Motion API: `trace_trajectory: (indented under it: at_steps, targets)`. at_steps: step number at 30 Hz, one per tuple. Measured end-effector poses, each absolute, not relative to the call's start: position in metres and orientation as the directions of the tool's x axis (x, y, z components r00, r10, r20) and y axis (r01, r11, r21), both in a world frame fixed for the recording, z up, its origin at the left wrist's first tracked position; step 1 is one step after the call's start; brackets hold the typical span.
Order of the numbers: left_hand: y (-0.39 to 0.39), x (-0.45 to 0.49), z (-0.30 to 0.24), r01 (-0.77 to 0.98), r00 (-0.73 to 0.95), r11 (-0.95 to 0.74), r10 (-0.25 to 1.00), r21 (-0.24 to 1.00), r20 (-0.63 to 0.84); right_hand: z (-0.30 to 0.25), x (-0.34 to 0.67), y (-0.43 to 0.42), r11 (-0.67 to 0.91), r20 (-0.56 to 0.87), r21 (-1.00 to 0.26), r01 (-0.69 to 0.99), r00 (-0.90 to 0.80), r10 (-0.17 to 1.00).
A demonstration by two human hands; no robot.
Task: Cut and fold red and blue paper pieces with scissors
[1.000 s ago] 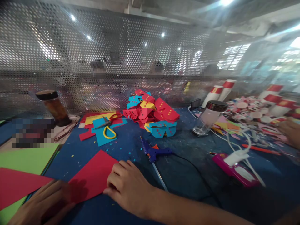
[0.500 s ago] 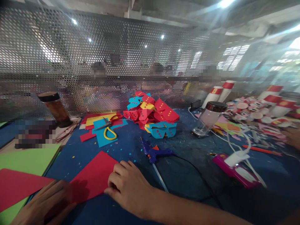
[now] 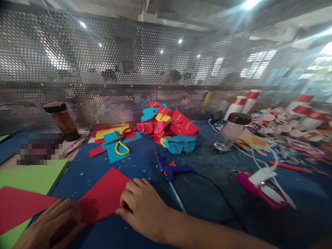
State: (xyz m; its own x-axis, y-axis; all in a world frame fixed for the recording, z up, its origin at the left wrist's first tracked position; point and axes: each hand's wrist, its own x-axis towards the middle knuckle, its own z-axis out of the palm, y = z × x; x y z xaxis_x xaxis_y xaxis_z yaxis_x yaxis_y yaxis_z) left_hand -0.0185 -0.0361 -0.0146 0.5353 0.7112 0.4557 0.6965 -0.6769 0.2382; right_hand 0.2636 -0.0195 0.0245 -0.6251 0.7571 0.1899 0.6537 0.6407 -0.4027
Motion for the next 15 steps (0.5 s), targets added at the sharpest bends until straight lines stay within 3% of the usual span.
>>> trace_trajectory:
  at_steps: [15]
  targets:
    - [-0.040, -0.011, 0.000, 0.726, 0.494, -0.591, 0.804, 0.352, 0.332, 0.024, 0.262, -0.018, 0.637, 0.171, -0.405, 0.655, -0.630, 0.757]
